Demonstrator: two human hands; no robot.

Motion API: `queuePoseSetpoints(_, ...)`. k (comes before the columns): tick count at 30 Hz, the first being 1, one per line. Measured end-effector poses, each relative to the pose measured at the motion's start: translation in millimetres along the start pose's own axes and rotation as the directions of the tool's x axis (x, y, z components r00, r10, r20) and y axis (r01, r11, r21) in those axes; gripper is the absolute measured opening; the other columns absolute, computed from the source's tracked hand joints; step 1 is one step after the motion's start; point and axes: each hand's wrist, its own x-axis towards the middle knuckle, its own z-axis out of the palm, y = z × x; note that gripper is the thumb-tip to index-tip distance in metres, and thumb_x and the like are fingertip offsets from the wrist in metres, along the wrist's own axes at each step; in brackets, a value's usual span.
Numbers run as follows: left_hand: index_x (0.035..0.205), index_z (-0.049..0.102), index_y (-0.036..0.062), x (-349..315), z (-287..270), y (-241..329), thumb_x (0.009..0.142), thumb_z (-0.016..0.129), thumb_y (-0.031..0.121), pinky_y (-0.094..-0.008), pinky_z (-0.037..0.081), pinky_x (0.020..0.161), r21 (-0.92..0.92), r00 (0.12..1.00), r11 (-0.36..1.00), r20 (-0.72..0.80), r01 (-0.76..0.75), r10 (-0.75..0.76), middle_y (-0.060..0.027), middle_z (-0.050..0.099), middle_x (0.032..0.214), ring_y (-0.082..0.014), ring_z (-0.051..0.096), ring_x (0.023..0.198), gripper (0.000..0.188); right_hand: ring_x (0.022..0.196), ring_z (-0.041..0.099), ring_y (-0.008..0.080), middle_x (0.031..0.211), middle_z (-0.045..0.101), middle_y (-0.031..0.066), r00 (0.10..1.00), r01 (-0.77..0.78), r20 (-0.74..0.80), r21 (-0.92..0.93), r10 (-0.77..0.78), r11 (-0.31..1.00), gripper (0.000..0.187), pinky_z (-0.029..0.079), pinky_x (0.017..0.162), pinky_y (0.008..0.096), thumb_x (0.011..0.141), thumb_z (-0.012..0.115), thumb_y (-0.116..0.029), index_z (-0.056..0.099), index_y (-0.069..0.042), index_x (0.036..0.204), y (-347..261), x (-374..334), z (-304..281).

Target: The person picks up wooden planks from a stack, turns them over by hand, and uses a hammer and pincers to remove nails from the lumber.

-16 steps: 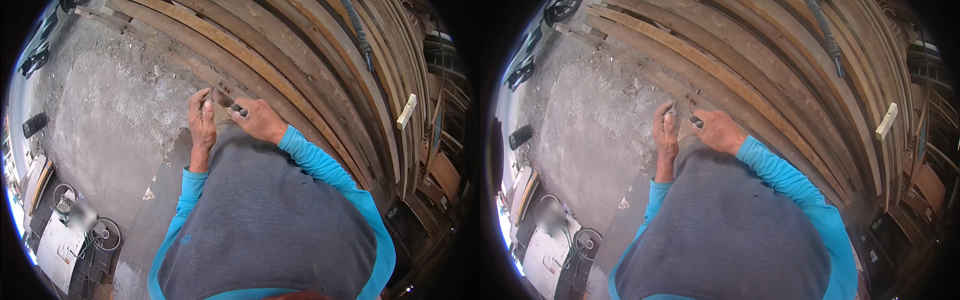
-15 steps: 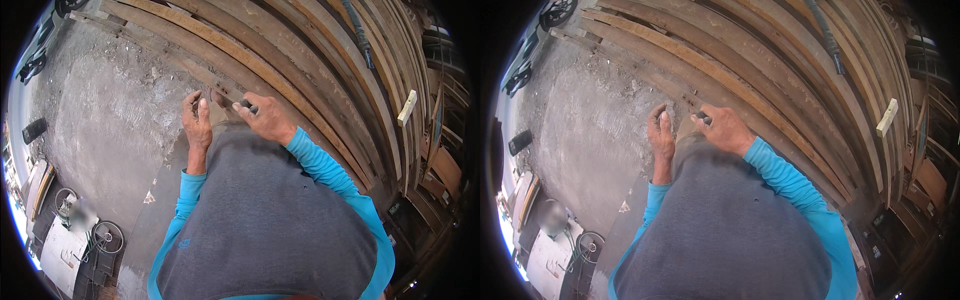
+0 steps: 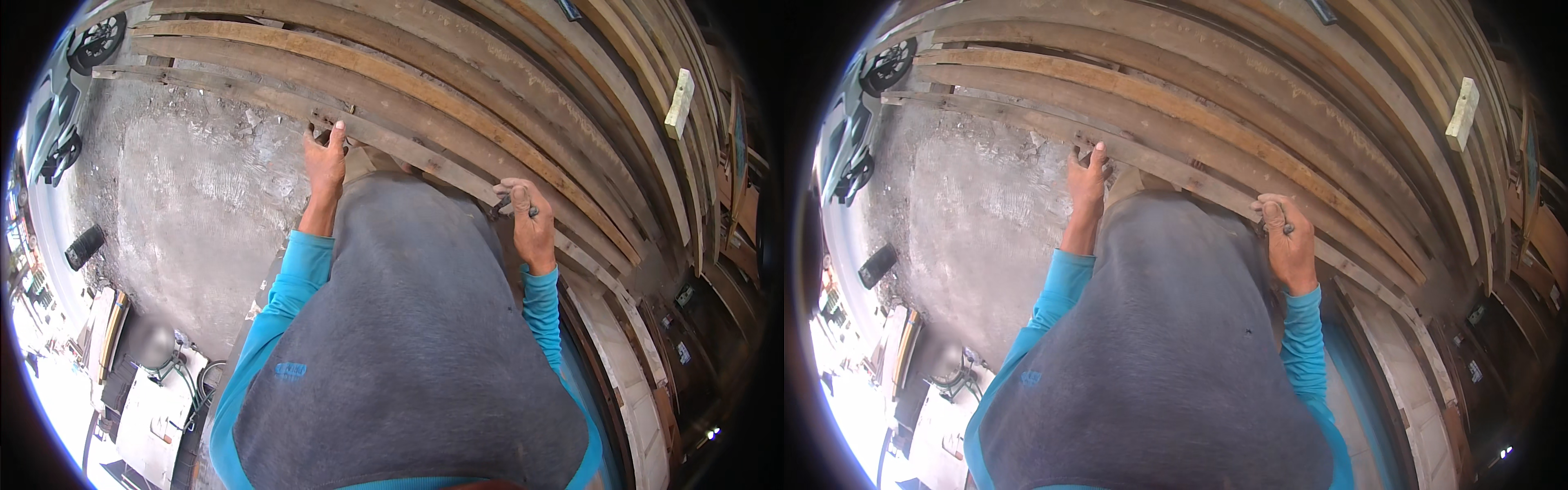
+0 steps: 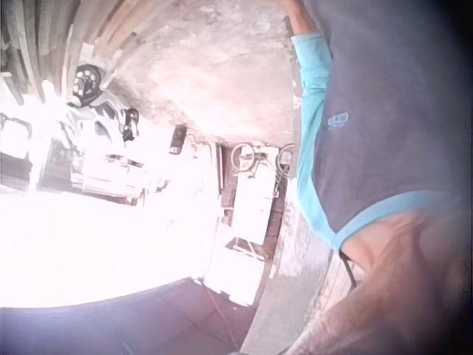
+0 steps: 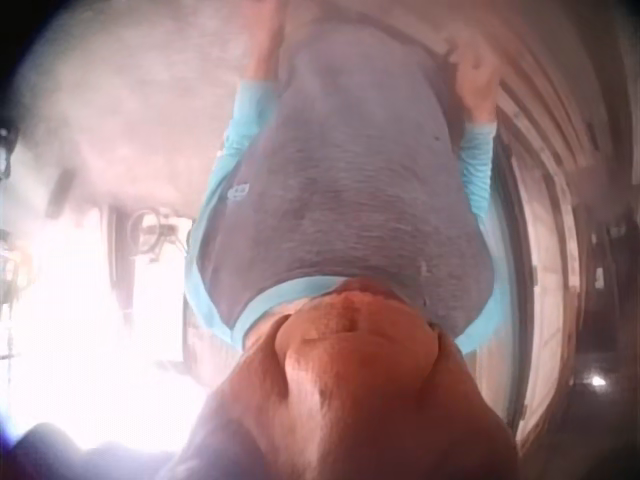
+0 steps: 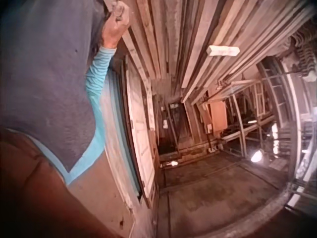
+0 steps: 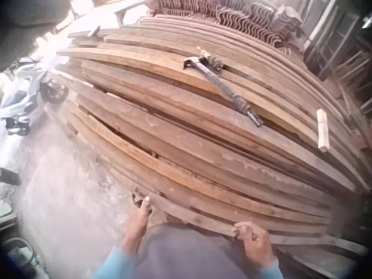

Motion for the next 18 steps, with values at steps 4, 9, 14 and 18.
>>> queuePoseSetpoints(4, 0.156, 0.019, -0.0015, -12.6, 11.2, -19.3, 0.092, 0.073, 0.032, -0.0449, 0.053, 0.096, -0.024, 1.0, 1.0, 0.025, 0.006, -0.006, -0.0201, 0.052, 0.137, -0.0301, 0.058, 0.12, 0.09, 0.092, 0.068, 0.0183, 0.104, 0.073, 0.0123, 0.998, 0.062, -0.038, 0.141, -0.057, 0.988, 0.05, 0.053, 0.073, 0.0307, 0.107, 0.045, -0.044, 0.065, 0.0, 0.122, -1.0, -17.7, -5.6)
queuePoseSetpoints(9, 0.153, 0.024, -0.0078, -31.6, 15.4, -33.9, 0.092, 0.073, 0.036, -0.0399, 0.056, 0.09, 0.086, 0.997, 0.995, 0.064, -0.04, 0.035, -0.0241, 0.057, 0.133, -0.031, 0.064, 0.114, 0.09, 0.099, 0.07, 0.024, 0.113, 0.07, 0.0187, 0.958, 0.278, -0.148, 0.282, -0.245, 0.918, 0.058, 0.058, 0.083, 0.035, 0.109, 0.037, -0.045, 0.06, 0.004, 0.128, -13.8, -3.3, -8.6)
queuePoseSetpoints(14, 0.151, 0.029, -0.0111, -47.2, 15.8, -32.0, 0.093, 0.072, 0.033, -0.0335, 0.056, 0.088, 0.072, 0.996, 0.996, 0.064, -0.061, 0.056, -0.0251, 0.061, 0.127, -0.0253, 0.064, 0.111, 0.084, 0.103, 0.07, 0.0248, 0.117, 0.069, 0.019, 0.915, 0.404, -0.163, 0.373, -0.37, 0.835, 0.056, 0.058, 0.086, 0.0365, 0.11, 0.036, -0.041, 0.059, 0.006, 0.13, -36.0, 35.4, 9.8)
queuePoseSetpoints(18, 0.15, 0.029, -0.0119, -34.8, 3.3, -25.5, 0.093, 0.071, 0.032, -0.0346, 0.055, 0.09, 0.052, 0.995, 0.999, 0.095, 0.0, -0.005, -0.0249, 0.061, 0.127, -0.0251, 0.064, 0.113, 0.084, 0.1, 0.069, 0.0213, 0.117, 0.07, 0.016, 0.878, 0.457, -0.06, 0.4, -0.475, 0.794, 0.047, 0.058, 0.085, 0.0336, 0.11, 0.039, -0.034, 0.061, 0.004, 0.128, -64.6, 64.5, 44.8)
